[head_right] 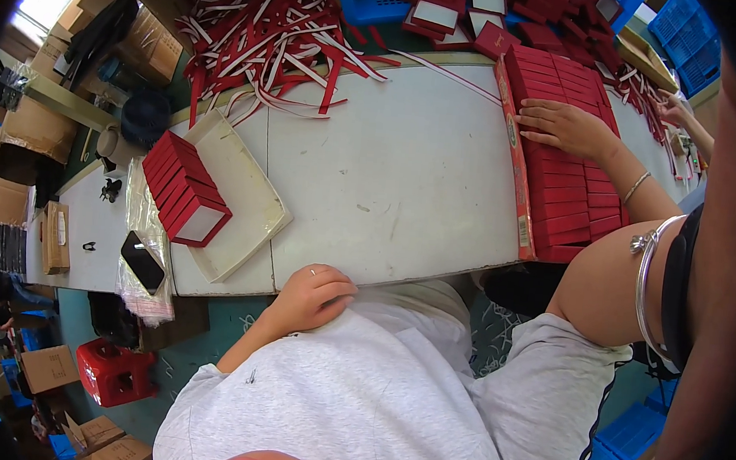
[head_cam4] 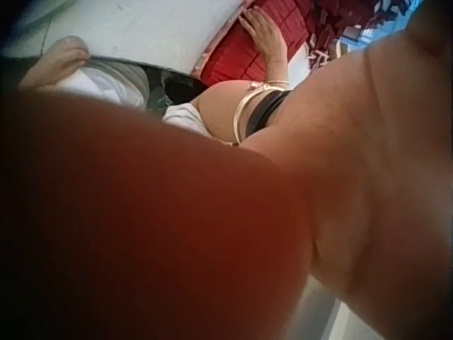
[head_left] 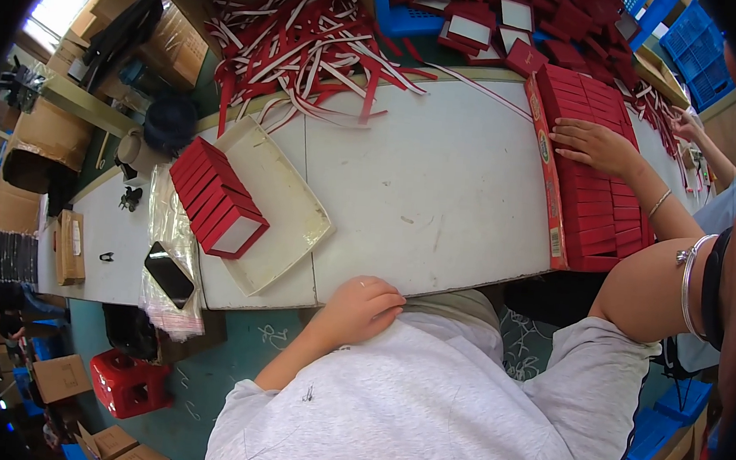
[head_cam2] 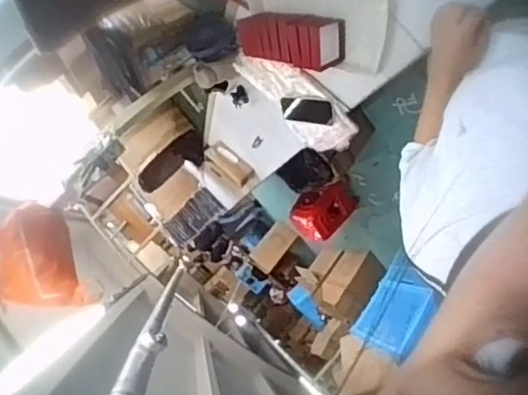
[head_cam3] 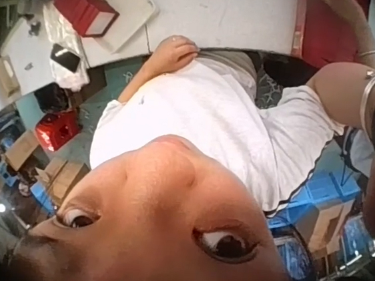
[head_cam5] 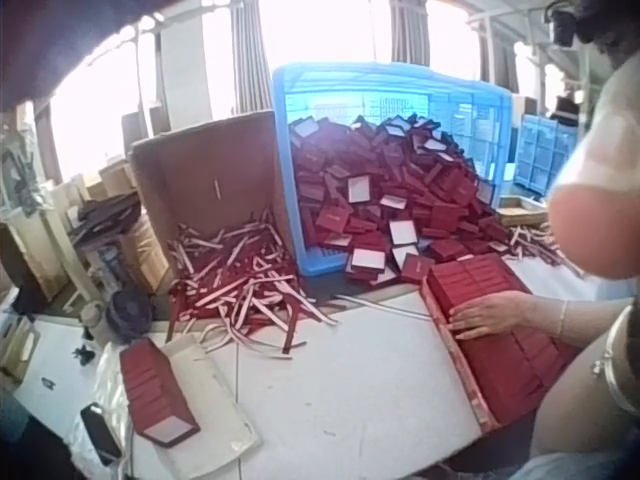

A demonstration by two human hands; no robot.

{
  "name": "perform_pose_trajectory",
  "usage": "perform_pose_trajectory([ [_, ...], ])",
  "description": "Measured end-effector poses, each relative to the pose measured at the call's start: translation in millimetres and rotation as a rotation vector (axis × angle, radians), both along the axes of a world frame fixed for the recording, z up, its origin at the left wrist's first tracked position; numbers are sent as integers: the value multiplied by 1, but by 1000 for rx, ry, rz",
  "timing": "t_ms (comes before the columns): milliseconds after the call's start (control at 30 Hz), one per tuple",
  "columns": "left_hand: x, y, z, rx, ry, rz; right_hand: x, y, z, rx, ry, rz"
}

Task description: Assembling and packaging red jewelry boxes by inserting ribbon lining and organizing them on a production table.

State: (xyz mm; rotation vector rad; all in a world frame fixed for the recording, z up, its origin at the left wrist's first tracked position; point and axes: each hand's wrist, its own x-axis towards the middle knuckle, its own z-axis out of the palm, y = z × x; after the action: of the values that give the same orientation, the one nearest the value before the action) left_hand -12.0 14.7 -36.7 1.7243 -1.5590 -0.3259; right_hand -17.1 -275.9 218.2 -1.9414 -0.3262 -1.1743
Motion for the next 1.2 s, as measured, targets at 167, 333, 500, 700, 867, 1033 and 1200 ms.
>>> perform_pose_trajectory([
  [167,2,-9,1,-50,1,-42,-140,-54,-5,37,-5,-61],
  [333,7,-13,-15,-36,103,17,-88,-46,-12,105,-2,-61],
  [500,6,-10,-22,-105,92,337,-9,-59,-34,129,108,-35],
  [700,2,-16,-28,-124,-116,433,73,-149,-187,28,581,-467],
  [867,-2,-9,-48,-249,-347,449,123,-185,-258,-190,609,-718],
  [1033,-4,-17,-38,-95,-269,557,162,-209,-284,-424,691,-1032],
  [1200,2,-19,-39,-75,-166,556,171,-188,-278,-377,644,-1043],
])
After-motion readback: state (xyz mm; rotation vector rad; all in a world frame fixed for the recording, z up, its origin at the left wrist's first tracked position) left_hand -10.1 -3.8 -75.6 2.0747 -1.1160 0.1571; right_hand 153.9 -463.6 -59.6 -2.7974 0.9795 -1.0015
